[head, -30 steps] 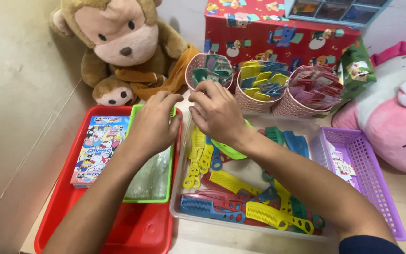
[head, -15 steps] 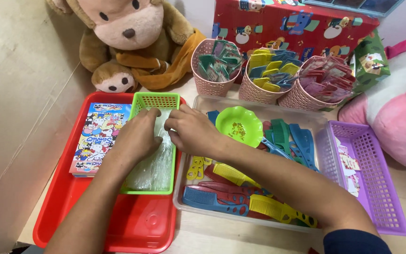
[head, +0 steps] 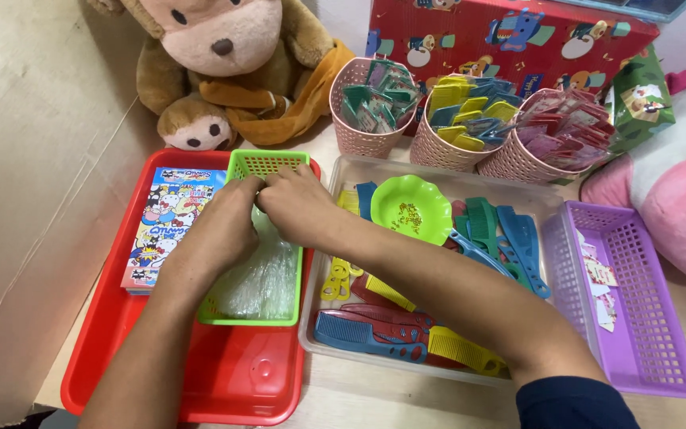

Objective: Assembling toy sets by attaching small accessories and paper tags to plastic combs

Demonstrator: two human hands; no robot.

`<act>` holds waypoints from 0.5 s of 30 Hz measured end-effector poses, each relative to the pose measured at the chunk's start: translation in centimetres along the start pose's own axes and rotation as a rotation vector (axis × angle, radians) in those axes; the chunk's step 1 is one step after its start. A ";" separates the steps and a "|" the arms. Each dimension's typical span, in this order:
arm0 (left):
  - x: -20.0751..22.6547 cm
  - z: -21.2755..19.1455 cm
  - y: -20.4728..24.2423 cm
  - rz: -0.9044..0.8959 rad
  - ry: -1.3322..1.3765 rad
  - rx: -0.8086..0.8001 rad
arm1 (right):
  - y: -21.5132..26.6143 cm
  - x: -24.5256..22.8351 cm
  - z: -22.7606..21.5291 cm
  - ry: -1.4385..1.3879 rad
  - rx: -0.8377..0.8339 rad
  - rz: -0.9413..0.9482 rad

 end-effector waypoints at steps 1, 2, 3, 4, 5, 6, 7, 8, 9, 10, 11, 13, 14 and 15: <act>0.0 0.0 0.1 -0.003 -0.011 -0.006 | -0.1 0.0 0.6 0.001 -0.011 -0.012; -0.3 0.0 -0.2 -0.004 -0.012 -0.005 | 0.0 0.1 0.4 0.000 -0.010 -0.012; -0.4 0.0 -0.4 0.012 -0.037 0.003 | 0.1 -0.2 -0.4 0.042 0.054 -0.052; -0.5 0.0 -0.6 0.029 -0.064 0.010 | 0.2 -0.5 -1.2 0.084 0.117 -0.089; -0.7 -0.1 -0.4 0.029 -0.065 0.010 | 0.2 -0.7 -1.5 0.083 0.118 -0.088; -0.7 -0.1 -0.4 0.038 -0.084 0.020 | 0.3 -0.6 -1.9 0.080 0.119 -0.094; -0.7 -0.1 -0.5 0.047 -0.102 0.030 | 0.4 -0.6 -2.3 0.078 0.121 -0.099; -0.5 -0.2 -0.3 0.049 -0.104 0.026 | 0.6 -0.3 -2.8 0.077 0.121 -0.094; -0.4 -0.4 -0.1 0.048 -0.113 0.039 | 0.9 -0.4 -3.8 0.080 0.187 -0.130; -0.4 -0.7 0.1 0.042 -0.119 0.053 | 1.3 -0.7 -4.7 0.081 0.252 -0.170; -0.2 -0.9 0.3 0.042 -0.120 0.050 | 1.8 -0.4 -5.5 0.079 0.251 -0.168; 0.6 -1.7 0.7 0.072 -0.119 0.079 | 2.7 -0.1 -7.8 0.022 0.336 -0.223; 0.4 -2.0 0.7 0.076 -0.119 0.079 | 3.4 0.0 -9.5 0.026 0.336 -0.221; 0.5 -2.0 0.7 0.108 -0.139 0.058 | 4.0 0.7 -10.8 -0.129 0.298 -0.160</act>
Point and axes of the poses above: each hand's wrist, its own y-axis away from the middle knuckle, its own z-axis out of the palm, x = y × z, the point moved 8 cm from there along -y, towards the middle knuckle, and after that the axes turned 9 degrees about -z, right-handed, at the moved point
